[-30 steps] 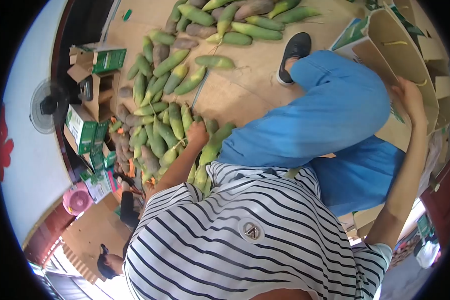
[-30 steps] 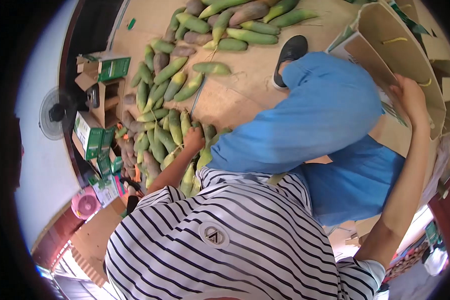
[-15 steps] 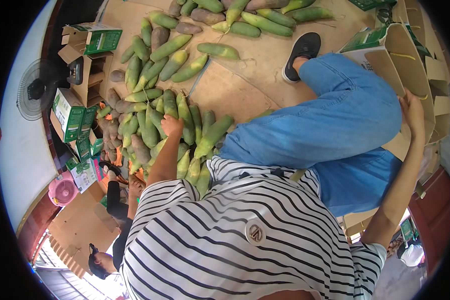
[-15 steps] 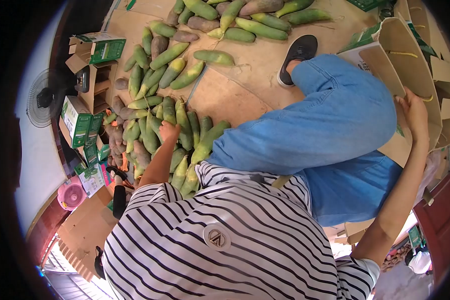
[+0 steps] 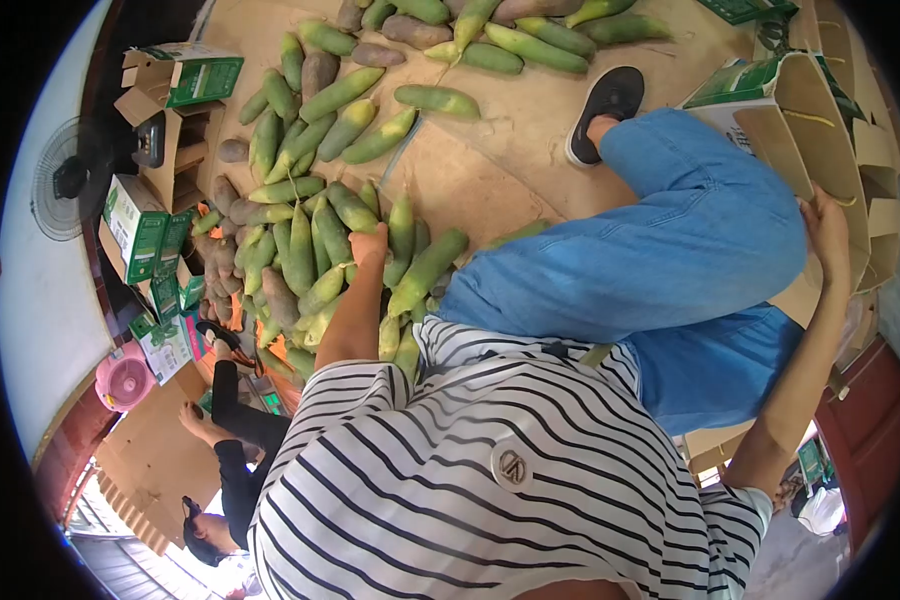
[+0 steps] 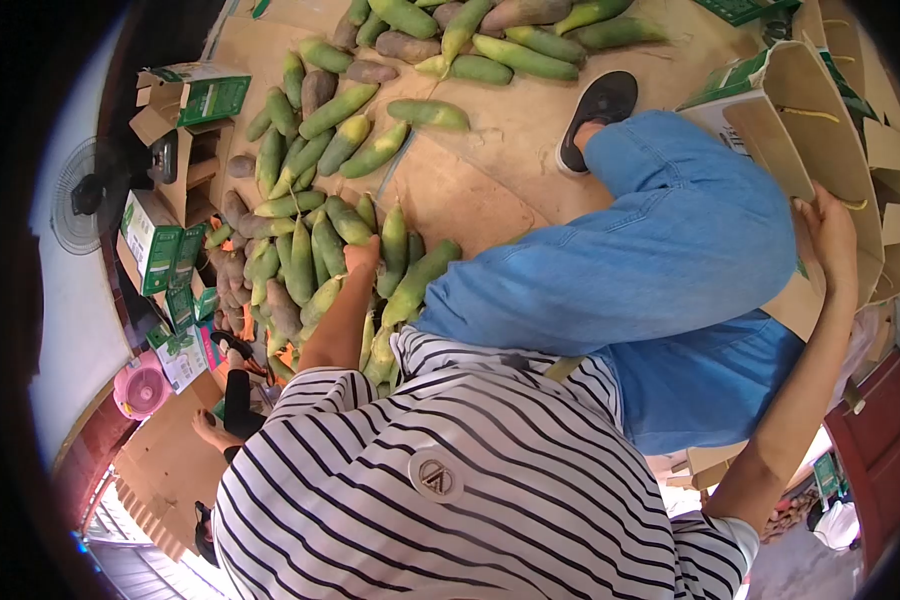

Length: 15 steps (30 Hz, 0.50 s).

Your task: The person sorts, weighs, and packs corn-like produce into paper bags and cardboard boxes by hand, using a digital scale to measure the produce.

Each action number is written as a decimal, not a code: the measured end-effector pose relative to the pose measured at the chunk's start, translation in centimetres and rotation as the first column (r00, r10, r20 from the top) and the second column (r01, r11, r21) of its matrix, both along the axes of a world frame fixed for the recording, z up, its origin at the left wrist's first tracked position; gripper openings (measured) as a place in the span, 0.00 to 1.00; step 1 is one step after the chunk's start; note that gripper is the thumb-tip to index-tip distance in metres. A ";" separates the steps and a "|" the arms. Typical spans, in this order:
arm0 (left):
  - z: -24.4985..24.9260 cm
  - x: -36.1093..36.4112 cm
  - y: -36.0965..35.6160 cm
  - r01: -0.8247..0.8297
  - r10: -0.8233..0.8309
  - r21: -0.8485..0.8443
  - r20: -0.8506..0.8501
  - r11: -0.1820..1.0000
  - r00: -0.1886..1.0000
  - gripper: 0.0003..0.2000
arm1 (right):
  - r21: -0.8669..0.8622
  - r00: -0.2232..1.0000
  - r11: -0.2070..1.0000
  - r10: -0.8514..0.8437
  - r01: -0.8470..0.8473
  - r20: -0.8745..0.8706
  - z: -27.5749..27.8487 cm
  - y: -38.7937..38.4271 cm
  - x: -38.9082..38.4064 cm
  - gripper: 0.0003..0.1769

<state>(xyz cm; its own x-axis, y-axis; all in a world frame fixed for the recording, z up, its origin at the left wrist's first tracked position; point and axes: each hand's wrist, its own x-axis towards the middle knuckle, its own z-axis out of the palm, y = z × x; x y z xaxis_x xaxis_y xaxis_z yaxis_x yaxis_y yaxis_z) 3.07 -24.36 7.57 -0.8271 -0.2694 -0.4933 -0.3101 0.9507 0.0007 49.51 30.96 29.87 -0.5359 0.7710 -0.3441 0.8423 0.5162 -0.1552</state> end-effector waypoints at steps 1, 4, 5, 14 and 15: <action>-1.0 -0.3 -0.6 0.021 -0.024 0.113 0.024 0.993 0.999 0.35 | -0.021 1.000 1.000 -0.018 0.018 0.004 0.5 -0.2 -0.5 0.22; -2.9 0.0 -0.3 0.055 -0.104 0.434 0.090 0.899 0.990 0.30 | 0.008 0.999 0.999 0.033 -0.033 0.026 1.2 -0.5 -1.0 0.22; -2.0 1.4 1.5 0.035 -0.110 0.514 0.115 0.857 0.987 0.28 | 0.000 0.997 0.997 0.075 -0.075 -0.009 1.3 -0.5 -0.9 0.21; 17.3 11.8 28.5 0.258 -0.724 0.935 -0.003 0.242 0.690 0.15 | 0.159 0.996 0.984 0.082 -0.075 -0.039 0.9 -1.8 0.1 0.17; 19.5 12.9 31.2 0.412 -0.755 0.910 -0.241 0.042 0.610 0.17 | 0.147 0.997 0.986 0.077 -0.074 -0.022 1.1 -1.9 -0.2 0.17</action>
